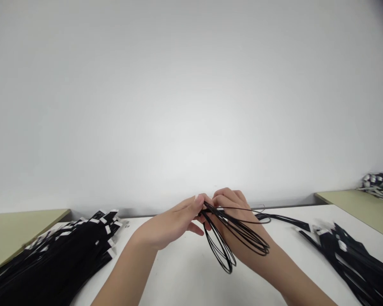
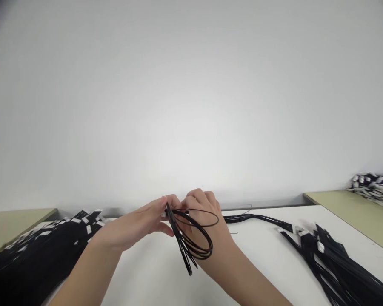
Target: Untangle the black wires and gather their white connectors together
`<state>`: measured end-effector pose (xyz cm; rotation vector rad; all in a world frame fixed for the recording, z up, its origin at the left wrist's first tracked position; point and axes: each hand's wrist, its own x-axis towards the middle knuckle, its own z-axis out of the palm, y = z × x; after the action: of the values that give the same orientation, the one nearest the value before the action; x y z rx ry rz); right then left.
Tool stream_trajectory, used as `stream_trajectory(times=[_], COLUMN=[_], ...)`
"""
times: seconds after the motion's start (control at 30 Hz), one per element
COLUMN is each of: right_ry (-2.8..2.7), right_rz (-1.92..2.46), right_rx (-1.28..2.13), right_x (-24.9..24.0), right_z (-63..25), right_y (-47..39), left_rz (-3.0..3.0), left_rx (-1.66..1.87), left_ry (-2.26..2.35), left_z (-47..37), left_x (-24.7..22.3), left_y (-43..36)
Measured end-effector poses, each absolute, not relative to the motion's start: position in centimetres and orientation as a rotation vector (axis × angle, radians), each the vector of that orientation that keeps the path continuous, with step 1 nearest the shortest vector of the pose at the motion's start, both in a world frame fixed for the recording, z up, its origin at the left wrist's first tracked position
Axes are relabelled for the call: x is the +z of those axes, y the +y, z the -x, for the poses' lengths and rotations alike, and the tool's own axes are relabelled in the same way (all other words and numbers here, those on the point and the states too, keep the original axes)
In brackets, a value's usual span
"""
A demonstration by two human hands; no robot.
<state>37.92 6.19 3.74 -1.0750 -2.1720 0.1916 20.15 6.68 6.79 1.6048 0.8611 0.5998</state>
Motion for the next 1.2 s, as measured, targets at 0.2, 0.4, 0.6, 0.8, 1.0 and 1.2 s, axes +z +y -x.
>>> stream_trajectory(times=[0.2, 0.4, 0.6, 0.8, 1.0, 1.2], right_ry=[-2.017, -1.957, -1.924, -1.880, -1.893, -1.886], right_rz=[1.140, 1.194, 1.164, 0.994, 1.005, 1.068], right_rx=[-0.046, 0.031, 0.210, -0.148, -0.123, 0.102], right_x=[3.8, 4.9, 5.9, 6.1, 5.5, 5.6], right_z=[-38.4, -39.4, -40.6, -40.7, -40.7, -40.9], right_y=[5.9, 5.4, 5.1, 5.2, 5.5, 5.9], left_rz=[-1.319, -1.105, -1.163, -1.198, -1.213, -1.185], left_rx=[0.737, 0.914, 1.018, 1.085, 1.083, 1.026], left_ry=[0.789, 0.815, 0.863, 0.947, 0.862, 0.858], left_z=[-19.7, -18.5, -18.1, -18.5, -18.6, -18.6], left_x=[6.8, 7.9, 8.0, 7.8, 8.0, 8.0], left_y=[7.0, 6.7, 6.3, 6.3, 6.1, 6.0])
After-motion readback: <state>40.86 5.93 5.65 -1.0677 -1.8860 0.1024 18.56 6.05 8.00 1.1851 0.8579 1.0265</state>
